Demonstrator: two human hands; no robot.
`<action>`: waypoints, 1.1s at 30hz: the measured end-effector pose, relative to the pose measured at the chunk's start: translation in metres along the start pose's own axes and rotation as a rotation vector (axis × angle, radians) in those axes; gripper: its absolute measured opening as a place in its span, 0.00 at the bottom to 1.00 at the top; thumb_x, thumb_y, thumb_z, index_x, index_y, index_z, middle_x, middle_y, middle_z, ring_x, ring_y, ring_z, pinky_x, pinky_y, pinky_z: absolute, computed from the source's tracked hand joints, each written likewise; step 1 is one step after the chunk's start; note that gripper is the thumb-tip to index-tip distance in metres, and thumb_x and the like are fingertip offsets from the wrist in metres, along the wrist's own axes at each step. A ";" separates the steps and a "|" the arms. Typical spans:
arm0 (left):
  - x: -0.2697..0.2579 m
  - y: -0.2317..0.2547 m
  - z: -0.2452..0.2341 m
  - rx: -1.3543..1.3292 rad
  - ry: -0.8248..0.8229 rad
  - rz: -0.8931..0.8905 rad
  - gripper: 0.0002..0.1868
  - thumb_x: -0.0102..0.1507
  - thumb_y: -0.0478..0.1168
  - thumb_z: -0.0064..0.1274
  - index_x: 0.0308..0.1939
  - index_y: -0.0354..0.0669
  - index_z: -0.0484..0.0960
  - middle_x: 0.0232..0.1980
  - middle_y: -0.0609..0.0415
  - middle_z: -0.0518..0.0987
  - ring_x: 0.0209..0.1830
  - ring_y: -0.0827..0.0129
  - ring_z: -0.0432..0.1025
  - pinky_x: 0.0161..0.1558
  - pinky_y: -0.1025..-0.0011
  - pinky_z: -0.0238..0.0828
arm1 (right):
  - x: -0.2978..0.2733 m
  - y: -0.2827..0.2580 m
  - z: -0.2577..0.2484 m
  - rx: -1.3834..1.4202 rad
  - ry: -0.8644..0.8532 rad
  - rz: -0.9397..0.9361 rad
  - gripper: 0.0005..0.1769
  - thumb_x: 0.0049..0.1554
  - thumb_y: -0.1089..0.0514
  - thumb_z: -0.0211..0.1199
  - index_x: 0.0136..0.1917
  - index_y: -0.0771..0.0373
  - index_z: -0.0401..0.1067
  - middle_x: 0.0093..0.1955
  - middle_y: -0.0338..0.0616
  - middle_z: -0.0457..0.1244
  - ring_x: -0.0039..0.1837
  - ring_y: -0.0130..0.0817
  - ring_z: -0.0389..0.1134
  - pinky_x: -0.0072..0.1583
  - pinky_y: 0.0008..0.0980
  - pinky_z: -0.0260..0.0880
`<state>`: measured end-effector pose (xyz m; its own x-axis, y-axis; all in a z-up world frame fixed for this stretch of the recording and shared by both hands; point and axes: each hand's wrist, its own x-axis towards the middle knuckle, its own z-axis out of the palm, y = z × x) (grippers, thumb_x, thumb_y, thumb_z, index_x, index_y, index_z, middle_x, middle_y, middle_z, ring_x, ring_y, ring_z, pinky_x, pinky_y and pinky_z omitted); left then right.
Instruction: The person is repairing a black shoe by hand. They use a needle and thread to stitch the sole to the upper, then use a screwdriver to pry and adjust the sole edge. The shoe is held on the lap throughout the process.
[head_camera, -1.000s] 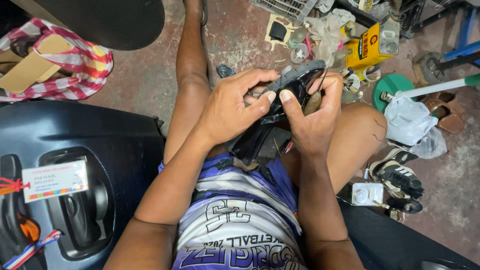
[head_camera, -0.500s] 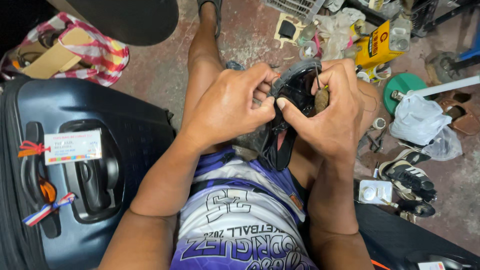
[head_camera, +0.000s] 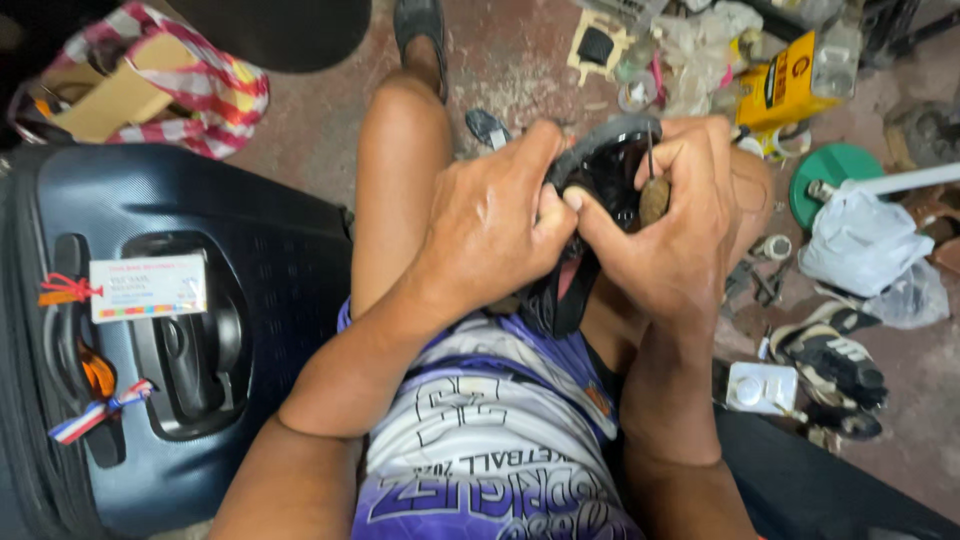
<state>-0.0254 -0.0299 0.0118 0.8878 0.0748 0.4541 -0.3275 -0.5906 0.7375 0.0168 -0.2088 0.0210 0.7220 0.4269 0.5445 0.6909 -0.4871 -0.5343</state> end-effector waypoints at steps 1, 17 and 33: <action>-0.004 0.000 0.002 0.010 -0.021 -0.023 0.13 0.63 0.37 0.54 0.51 0.39 0.74 0.43 0.45 0.83 0.41 0.47 0.79 0.41 0.53 0.74 | -0.002 0.003 0.000 0.006 -0.020 0.027 0.27 0.54 0.64 0.80 0.47 0.65 0.58 0.53 0.51 0.57 0.55 0.42 0.61 0.58 0.33 0.64; 0.025 -0.056 0.009 -0.682 -0.162 -0.200 0.18 0.65 0.31 0.63 0.58 0.36 0.80 0.49 0.55 0.79 0.42 0.81 0.75 0.43 0.82 0.76 | 0.005 0.064 0.023 0.772 -0.118 0.427 0.19 0.57 0.65 0.69 0.48 0.59 0.57 0.50 0.37 0.54 0.51 0.24 0.54 0.58 0.24 0.58; 0.003 -0.048 0.005 -0.558 -0.021 -0.262 0.04 0.66 0.36 0.57 0.43 0.40 0.81 0.32 0.57 0.81 0.28 0.77 0.75 0.33 0.75 0.73 | 0.028 0.088 0.045 0.669 0.263 0.480 0.21 0.56 0.60 0.70 0.49 0.56 0.56 0.50 0.35 0.51 0.54 0.25 0.52 0.60 0.26 0.56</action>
<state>-0.0054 -0.0052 -0.0247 0.9661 0.1409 0.2165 -0.2123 -0.0445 0.9762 0.0993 -0.2054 -0.0404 0.9664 0.0592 0.2501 0.2496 0.0172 -0.9682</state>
